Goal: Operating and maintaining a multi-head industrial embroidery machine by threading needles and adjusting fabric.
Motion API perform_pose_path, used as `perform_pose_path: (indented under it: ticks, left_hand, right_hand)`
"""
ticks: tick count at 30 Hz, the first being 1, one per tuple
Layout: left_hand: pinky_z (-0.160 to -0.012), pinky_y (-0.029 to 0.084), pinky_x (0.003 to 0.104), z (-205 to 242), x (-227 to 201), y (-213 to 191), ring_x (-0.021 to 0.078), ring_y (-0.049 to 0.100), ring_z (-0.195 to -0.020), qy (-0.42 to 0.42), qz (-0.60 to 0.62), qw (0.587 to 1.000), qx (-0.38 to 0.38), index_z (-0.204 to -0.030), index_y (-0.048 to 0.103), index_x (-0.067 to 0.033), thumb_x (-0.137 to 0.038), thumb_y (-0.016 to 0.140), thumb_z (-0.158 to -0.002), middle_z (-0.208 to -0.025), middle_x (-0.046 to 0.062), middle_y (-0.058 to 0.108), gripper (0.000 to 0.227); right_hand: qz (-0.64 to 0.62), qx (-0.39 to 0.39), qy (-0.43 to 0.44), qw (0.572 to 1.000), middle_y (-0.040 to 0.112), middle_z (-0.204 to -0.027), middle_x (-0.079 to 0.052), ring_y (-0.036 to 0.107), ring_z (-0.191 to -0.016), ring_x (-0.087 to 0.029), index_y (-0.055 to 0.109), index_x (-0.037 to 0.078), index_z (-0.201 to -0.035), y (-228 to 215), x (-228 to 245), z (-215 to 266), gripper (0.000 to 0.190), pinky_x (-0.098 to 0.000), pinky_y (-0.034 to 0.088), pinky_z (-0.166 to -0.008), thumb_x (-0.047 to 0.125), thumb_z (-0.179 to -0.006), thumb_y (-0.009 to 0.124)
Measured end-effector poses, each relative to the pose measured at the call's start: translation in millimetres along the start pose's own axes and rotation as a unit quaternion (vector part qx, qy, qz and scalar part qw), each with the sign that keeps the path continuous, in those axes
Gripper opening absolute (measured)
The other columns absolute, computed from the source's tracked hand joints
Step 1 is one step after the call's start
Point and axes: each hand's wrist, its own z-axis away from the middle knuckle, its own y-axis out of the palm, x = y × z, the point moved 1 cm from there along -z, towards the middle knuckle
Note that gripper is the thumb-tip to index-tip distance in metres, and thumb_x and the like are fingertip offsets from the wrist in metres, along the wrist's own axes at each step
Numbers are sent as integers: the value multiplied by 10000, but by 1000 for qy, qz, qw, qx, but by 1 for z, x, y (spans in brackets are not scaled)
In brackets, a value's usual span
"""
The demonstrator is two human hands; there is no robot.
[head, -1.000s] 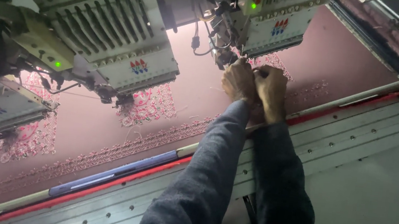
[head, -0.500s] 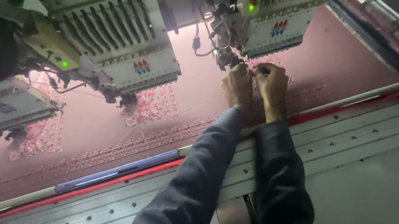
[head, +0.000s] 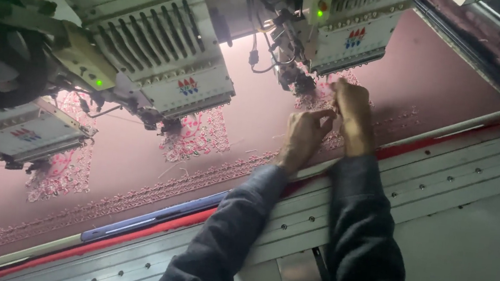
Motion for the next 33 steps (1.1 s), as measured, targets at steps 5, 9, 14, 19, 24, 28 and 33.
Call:
perform_pose_path:
  ticks: [5, 9, 14, 19, 24, 28, 33]
  left_hand:
    - [-661, 566, 403, -3, 10, 2, 247, 689, -595, -44, 71, 996, -40, -1008, 779, -353, -357, 685, -852, -486, 33, 601, 182]
    - [-692, 579, 399, -11, -6, -10, 275, 720, -664, -35, 64, 994, -77, -975, 785, -346, -367, 702, -862, -554, 70, 659, 142]
    - [-753, 593, 331, -10, -3, 2, 201, 725, -679, -28, 59, 994, -84, -917, 764, -396, -316, 641, -888, -631, -10, 703, 149]
    - [-758, 593, 371, -17, 6, 11, 248, 732, -704, -35, 41, 994, -95, -922, 771, -376, -378, 658, -875, -631, 26, 697, 123]
    - [-806, 612, 387, -21, 23, 16, 263, 754, -802, -40, -7, 994, -104, -907, 757, -425, -439, 642, -873, -712, -4, 744, 121]
    - [-795, 611, 395, -13, 5, 3, 262, 755, -772, -31, 20, 994, -103, -934, 763, -367, -391, 646, -890, -639, 24, 707, 127]
    - [-813, 618, 399, -23, 20, 29, 249, 761, -787, -44, 22, 994, -102, -928, 761, -380, -394, 652, -899, -630, 14, 714, 114]
  right_hand:
    - [-385, 24, 96, 918, 371, -619, 128, 377, -492, 2, 592, 167, -767, -7, 53, 44, 67, -173, 293, -431, 157, -828, 565]
    - [-408, 26, 49, 911, 418, -669, 92, 392, -551, 12, 703, 69, -921, -2, 54, 31, 160, -171, 290, -491, 136, -807, 613]
    - [-377, -57, 2, 924, 635, -819, -74, 441, -613, -31, 802, 92, -1077, 26, 17, -8, 325, -187, 530, -414, 124, -802, 631]
    - [-320, -91, -4, 943, 677, -853, -19, 424, -572, -12, 833, 209, -947, 34, 6, -20, 266, -153, 510, -388, 127, -808, 622]
    - [-287, -134, 6, 948, 709, -873, -1, 480, -648, -58, 850, 272, -907, 48, -6, -32, 263, -179, 515, -484, 155, -766, 661]
    - [-294, -155, -19, 943, 740, -908, -23, 558, -833, -99, 847, 224, -895, 50, 4, -24, 238, -223, 512, -697, 101, -769, 688]
    - [-274, -161, -36, 947, 695, -828, -7, 554, -805, -75, 846, 226, -894, 44, 0, -30, 258, -188, 473, -613, 95, -740, 686]
